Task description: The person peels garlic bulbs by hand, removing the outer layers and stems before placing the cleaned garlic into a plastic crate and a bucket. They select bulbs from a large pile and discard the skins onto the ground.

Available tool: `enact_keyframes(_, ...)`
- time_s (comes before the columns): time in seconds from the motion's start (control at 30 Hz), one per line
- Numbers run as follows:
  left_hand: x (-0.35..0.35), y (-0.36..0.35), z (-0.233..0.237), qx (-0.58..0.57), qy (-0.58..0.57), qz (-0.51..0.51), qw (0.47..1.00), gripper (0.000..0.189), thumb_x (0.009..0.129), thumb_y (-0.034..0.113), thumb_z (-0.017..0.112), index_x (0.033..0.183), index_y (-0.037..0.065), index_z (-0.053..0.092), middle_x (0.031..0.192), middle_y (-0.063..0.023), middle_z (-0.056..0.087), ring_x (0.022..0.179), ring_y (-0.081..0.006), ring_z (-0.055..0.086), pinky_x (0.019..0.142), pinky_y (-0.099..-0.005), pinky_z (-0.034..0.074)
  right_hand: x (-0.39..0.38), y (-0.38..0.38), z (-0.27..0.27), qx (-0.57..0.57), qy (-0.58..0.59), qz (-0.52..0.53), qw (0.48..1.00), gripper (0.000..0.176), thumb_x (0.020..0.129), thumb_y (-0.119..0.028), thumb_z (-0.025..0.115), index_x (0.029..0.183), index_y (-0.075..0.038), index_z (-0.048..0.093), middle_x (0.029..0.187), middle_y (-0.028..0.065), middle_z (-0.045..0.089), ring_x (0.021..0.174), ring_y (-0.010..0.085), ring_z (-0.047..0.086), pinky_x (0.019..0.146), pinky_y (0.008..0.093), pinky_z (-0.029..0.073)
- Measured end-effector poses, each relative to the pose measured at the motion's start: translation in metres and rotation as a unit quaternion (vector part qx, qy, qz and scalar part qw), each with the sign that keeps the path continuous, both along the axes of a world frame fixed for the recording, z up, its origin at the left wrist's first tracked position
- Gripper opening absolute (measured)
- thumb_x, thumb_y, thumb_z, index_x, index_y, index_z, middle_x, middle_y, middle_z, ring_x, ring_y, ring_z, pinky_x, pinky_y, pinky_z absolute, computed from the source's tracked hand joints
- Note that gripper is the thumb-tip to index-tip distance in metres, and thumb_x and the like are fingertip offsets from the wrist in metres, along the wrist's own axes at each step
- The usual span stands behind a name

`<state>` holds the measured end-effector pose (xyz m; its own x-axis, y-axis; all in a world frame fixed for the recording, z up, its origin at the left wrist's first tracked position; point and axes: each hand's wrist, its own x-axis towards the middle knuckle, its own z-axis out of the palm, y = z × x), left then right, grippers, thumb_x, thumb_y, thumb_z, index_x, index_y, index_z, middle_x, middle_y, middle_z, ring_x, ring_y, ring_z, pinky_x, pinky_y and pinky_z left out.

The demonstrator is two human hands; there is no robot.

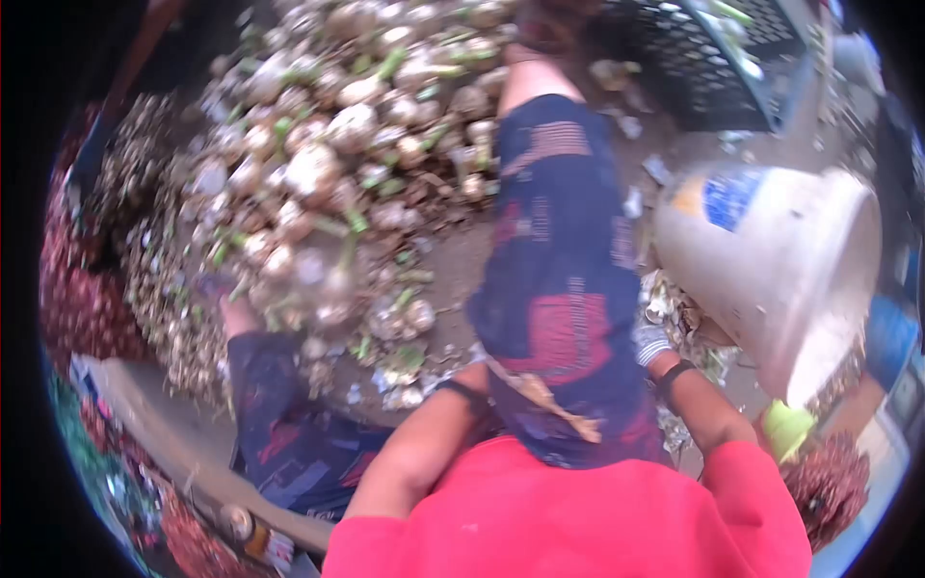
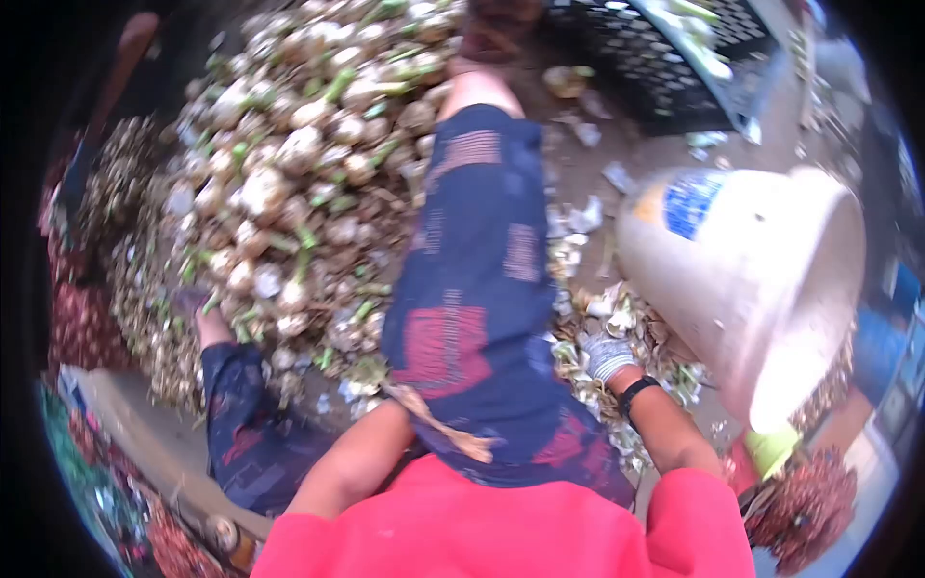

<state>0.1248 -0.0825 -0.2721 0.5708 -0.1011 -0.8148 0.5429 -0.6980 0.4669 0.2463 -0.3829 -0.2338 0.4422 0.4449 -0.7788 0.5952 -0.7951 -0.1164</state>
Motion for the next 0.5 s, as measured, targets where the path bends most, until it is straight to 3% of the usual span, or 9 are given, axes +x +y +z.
enact_keyframes(0.03, -0.01, 0.007, 0.002, 0.008, -0.042, -0.067, 0.997, 0.047, 0.083, 0.029, 0.049, 0.111, -0.008, 0.052, 0.086, -0.0179, 0.063, 0.074, -0.0318, 0.062, 0.065, -0.0466, 0.047, -0.017, -0.038, -0.01, 0.007, -0.074, 0.096, 0.993, 0.034, 0.077, -0.016, 0.052, 0.109, -0.007, 0.062, 0.113, 0.0213, 0.058, 0.103, 0.0348, 0.058, 0.091, 0.0452, 0.044)
enact_keyframes(0.07, -0.023, 0.016, 0.006, 0.016, -0.082, -0.136, 0.987, 0.046, 0.082, 0.028, 0.049, 0.111, -0.008, 0.052, 0.086, -0.0182, 0.063, 0.074, -0.0323, 0.062, 0.065, -0.0473, 0.047, -0.011, -0.045, 0.006, -0.163, 0.064, -0.004, 0.985, 0.033, 0.079, -0.018, 0.052, 0.108, -0.008, 0.063, 0.114, 0.0207, 0.058, 0.105, 0.0337, 0.057, 0.091, 0.0452, 0.044)
enact_keyframes(0.2, -0.023, 0.013, 0.017, 0.042, -0.212, -0.342, 0.915, 0.046, 0.08, 0.024, 0.051, 0.111, -0.009, 0.052, 0.086, -0.0194, 0.064, 0.074, -0.034, 0.063, 0.065, -0.0492, 0.047, -0.031, -0.12, 0.036, -0.247, 0.015, -0.205, 0.947, 0.033, 0.082, -0.022, 0.047, 0.106, -0.008, 0.065, 0.107, 0.016, 0.064, 0.099, 0.0332, 0.062, 0.086, 0.0442, 0.047)
enact_keyframes(0.3, 0.008, 0.022, 0.066, 0.053, -0.11, 0.09, 0.988, 0.034, 0.082, 0.022, 0.053, 0.111, 0.003, 0.056, 0.106, -0.0207, 0.06, 0.096, -0.0365, 0.06, 0.08, -0.0416, 0.05, -0.08, -0.226, -0.001, -0.314, -0.051, -0.254, 0.914, 0.035, 0.085, -0.03, 0.046, 0.103, -0.009, 0.068, 0.108, 0.0128, 0.065, 0.1, 0.0313, 0.062, 0.084, 0.0408, 0.049)
enact_keyframes(0.33, 0.013, 0.023, 0.063, 0.077, -0.21, 0.105, 0.969, 0.036, 0.078, 0.018, 0.057, 0.111, 0.004, 0.057, 0.113, -0.0211, 0.057, 0.103, -0.0371, 0.057, 0.086, -0.0412, 0.047, -0.09, -0.257, -0.01, -0.312, -0.078, -0.206, 0.924, 0.037, 0.087, -0.033, 0.045, 0.109, -0.012, 0.066, 0.117, 0.0142, 0.061, 0.109, 0.0315, 0.058, 0.091, 0.0402, 0.045)
enact_keyframes(0.37, 0.021, 0.018, 0.055, 0.1, -0.309, 0.117, 0.939, 0.039, 0.074, 0.014, 0.06, 0.112, 0.006, 0.057, 0.12, -0.0214, 0.053, 0.11, -0.0377, 0.053, 0.092, -0.0408, 0.044, -0.075, -0.239, 0.018, -0.257, -0.054, -0.32, 0.91, 0.043, 0.088, -0.035, 0.044, 0.125, -0.016, 0.055, 0.127, 0.0166, 0.053, 0.121, 0.0351, 0.047, 0.099, 0.0427, 0.038)
enact_keyframes(0.43, 0.03, 0.02, 0.044, 0.118, -0.276, 0.193, 0.934, 0.042, 0.073, 0.014, 0.061, 0.114, 0.004, 0.056, 0.118, -0.023, 0.05, 0.107, -0.0397, 0.05, 0.092, -0.0425, 0.042, -0.064, -0.223, 0.044, -0.256, -0.073, -0.269, 0.926, 0.056, 0.086, -0.033, 0.046, 0.139, -0.019, 0.035, 0.148, 0.0168, 0.024, 0.131, 0.0415, 0.029, 0.106, 0.0498, 0.027)
enact_keyframes(0.47, 0.036, 0.021, 0.046, 0.142, -0.263, 0.183, 0.936, 0.043, 0.073, 0.016, 0.062, 0.115, 0.006, 0.055, 0.117, -0.0222, 0.05, 0.107, -0.039, 0.05, 0.091, -0.043, 0.043, -0.033, -0.152, 0.099, -0.203, -0.037, -0.377, 0.903, 0.063, 0.083, -0.03, 0.052, 0.141, -0.017, 0.032, 0.149, 0.0161, 0.02, 0.134, 0.039, 0.025, 0.109, 0.0467, 0.024)
enact_keyframes(0.5, 0.041, 0.018, 0.049, 0.157, -0.252, 0.172, 0.939, 0.044, 0.073, 0.018, 0.062, 0.115, 0.008, 0.055, 0.117, -0.0213, 0.05, 0.108, -0.0382, 0.049, 0.09, -0.0435, 0.043, -0.033, -0.14, 0.111, -0.216, -0.056, -0.344, 0.912, 0.068, 0.08, -0.023, 0.056, 0.142, -0.011, 0.029, 0.146, 0.018, 0.027, 0.135, 0.0368, 0.022, 0.11, 0.0428, 0.023)
